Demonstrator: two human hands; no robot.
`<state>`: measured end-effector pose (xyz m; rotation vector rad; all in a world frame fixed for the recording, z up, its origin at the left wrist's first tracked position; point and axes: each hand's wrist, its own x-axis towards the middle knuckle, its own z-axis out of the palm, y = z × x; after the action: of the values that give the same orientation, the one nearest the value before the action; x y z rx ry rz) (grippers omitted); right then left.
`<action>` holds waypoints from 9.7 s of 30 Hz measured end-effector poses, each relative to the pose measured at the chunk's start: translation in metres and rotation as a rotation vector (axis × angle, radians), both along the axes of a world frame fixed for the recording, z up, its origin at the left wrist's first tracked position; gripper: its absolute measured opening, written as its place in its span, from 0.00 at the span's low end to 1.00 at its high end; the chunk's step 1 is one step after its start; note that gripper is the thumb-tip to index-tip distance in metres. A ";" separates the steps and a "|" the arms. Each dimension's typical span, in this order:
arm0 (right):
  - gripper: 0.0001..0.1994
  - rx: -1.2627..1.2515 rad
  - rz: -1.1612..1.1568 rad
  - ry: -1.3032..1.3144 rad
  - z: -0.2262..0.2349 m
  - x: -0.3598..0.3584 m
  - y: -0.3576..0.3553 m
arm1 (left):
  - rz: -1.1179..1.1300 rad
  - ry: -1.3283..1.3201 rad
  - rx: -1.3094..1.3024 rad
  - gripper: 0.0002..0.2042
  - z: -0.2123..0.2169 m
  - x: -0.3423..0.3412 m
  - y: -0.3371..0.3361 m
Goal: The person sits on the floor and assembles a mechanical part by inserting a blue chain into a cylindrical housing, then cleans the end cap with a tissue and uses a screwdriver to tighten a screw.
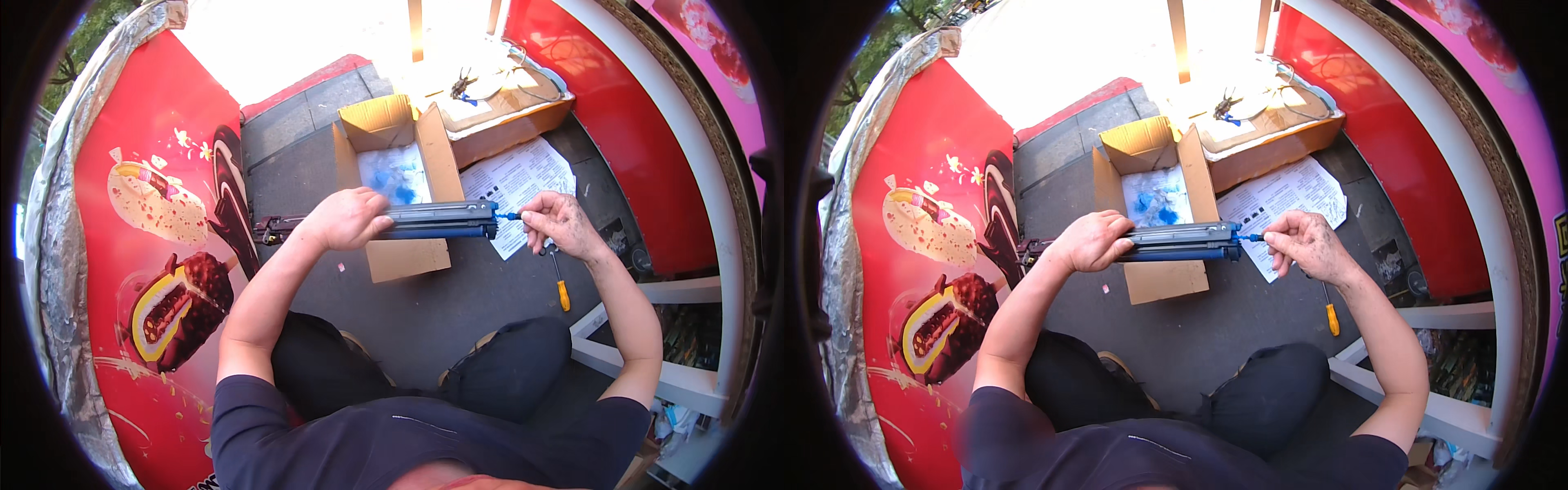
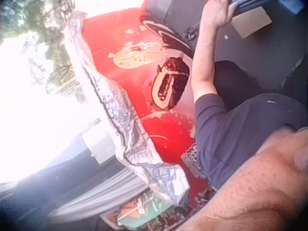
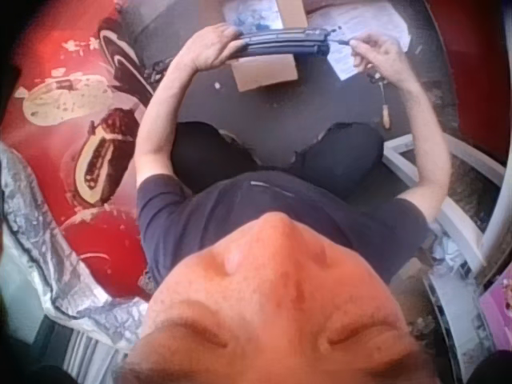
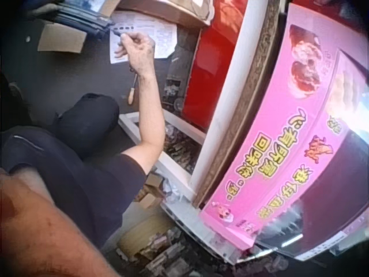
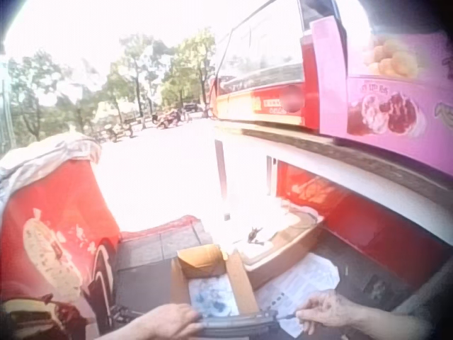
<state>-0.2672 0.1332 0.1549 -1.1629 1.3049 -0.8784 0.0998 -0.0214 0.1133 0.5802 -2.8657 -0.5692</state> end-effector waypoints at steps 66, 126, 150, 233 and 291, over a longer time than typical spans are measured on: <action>0.13 0.073 -0.003 0.290 0.005 0.030 -0.029 | 0.068 -0.118 -0.137 0.16 0.003 -0.008 0.005; 0.13 0.122 -0.086 0.268 0.006 0.033 -0.044 | 0.152 -0.136 -0.210 0.16 0.002 -0.010 0.006; 0.13 0.286 -0.027 0.151 0.007 0.023 -0.050 | 0.148 -0.179 -0.199 0.18 0.005 -0.014 0.008; 0.02 -0.383 -0.116 0.316 -0.004 -0.004 -0.045 | 0.142 -0.058 0.083 0.16 0.000 0.002 -0.005; 0.05 -0.312 0.087 0.427 -0.044 0.000 -0.068 | 0.191 -0.188 -0.065 0.18 -0.015 -0.002 -0.014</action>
<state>-0.2668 0.0648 0.1111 -1.7098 1.4749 -0.8142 0.0980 -0.0355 0.0984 0.9296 -2.9406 -0.4098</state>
